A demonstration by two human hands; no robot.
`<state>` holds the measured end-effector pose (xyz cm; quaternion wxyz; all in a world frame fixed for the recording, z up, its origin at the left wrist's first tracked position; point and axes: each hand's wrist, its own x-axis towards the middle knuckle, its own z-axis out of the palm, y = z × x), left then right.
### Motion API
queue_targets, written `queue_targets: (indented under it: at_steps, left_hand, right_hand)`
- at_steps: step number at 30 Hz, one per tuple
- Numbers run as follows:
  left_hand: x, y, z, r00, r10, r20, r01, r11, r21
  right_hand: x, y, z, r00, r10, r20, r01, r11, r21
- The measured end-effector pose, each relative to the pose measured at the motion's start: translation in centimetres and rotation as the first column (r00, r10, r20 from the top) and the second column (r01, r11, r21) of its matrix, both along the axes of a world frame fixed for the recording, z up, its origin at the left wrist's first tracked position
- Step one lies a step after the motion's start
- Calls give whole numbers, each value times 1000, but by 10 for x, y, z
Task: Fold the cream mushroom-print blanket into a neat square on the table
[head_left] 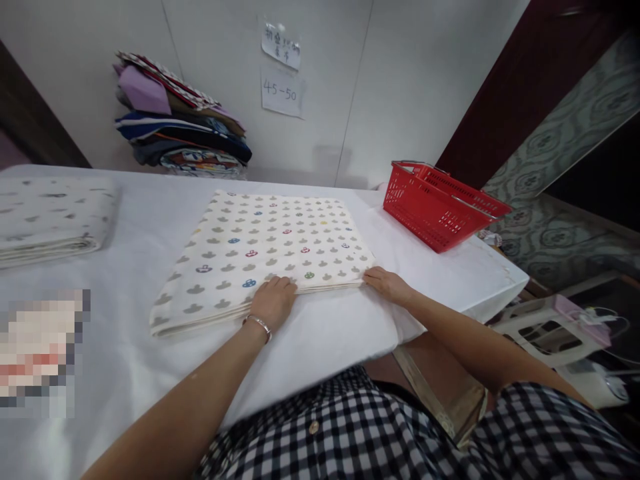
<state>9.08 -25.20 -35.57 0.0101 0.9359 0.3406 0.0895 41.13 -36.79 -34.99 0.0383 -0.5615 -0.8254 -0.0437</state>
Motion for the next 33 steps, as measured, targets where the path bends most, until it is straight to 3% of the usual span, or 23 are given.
queue_targets:
  at_steps: [11, 17, 25, 30, 33]
  left_hand:
    - [1, -1, 1, 1000, 25, -8, -25, 1000, -4]
    - [1, -1, 2, 1000, 20, 0, -20, 1000, -4]
    - [1, -3, 2, 1000, 7, 5, -7, 1000, 7]
    - [2, -6, 0, 999, -34, -9, 34, 999, 21]
    - [2, -8, -2, 998, -66, 10, 66, 997, 35]
  right_hand:
    - [6, -2, -9, 997, 67, 33, -71, 991, 110]
    - [2, 3, -11, 991, -9, 135, -5, 995, 104]
    - [8, 10, 14, 984, -174, 36, 163, 963, 213]
    - [13, 7, 26, 996, -88, 33, 85, 992, 96]
    - [15, 2, 24, 993, -113, 24, 110, 989, 97]
